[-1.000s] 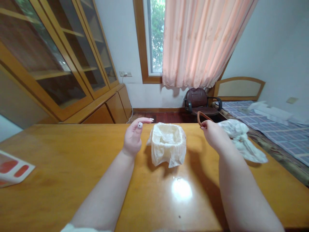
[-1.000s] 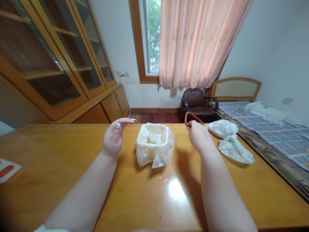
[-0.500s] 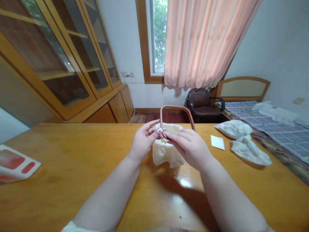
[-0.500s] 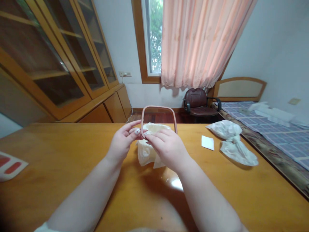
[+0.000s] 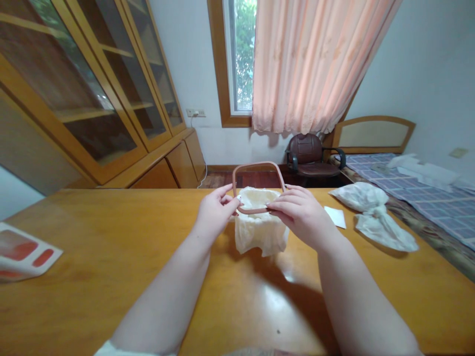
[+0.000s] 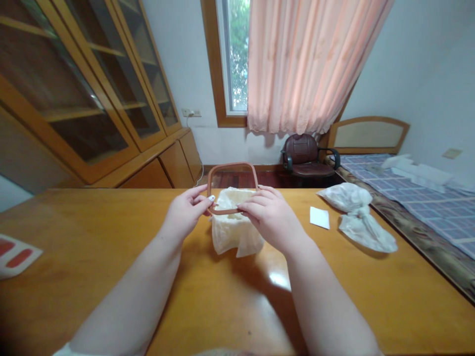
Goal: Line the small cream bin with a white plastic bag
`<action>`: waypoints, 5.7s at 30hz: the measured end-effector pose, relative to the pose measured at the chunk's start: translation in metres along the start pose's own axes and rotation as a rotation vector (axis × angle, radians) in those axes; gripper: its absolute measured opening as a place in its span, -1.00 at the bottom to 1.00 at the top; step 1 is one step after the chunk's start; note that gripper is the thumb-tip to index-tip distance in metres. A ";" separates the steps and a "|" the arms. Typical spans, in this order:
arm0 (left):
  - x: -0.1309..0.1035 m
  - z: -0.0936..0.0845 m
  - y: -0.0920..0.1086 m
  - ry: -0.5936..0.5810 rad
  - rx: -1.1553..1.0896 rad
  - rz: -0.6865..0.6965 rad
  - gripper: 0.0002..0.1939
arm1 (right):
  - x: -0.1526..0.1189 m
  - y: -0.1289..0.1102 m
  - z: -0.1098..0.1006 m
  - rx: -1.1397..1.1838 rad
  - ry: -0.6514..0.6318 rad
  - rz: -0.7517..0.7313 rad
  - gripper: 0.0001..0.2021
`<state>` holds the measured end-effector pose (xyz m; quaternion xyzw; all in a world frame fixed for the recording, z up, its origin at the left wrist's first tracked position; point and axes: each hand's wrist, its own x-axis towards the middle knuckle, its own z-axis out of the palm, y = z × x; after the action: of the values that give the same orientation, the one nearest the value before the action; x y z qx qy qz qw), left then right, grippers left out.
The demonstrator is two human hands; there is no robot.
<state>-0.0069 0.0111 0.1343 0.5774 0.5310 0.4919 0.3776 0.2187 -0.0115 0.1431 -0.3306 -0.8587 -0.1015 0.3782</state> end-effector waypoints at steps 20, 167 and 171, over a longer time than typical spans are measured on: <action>0.009 -0.001 -0.021 -0.177 0.612 0.128 -0.52 | -0.002 0.005 0.011 0.188 -0.446 0.198 -0.82; 0.029 0.003 -0.047 -0.266 0.741 0.366 -0.51 | -0.008 0.037 0.052 0.297 -0.303 0.774 -0.57; 0.031 0.005 -0.055 -0.267 0.786 0.361 -0.49 | -0.010 0.040 0.055 0.350 -0.283 0.803 -0.58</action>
<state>-0.0168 0.0506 0.0861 0.8187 0.5149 0.2324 0.1029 0.2177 0.0376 0.0949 -0.5790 -0.7098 0.2459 0.3169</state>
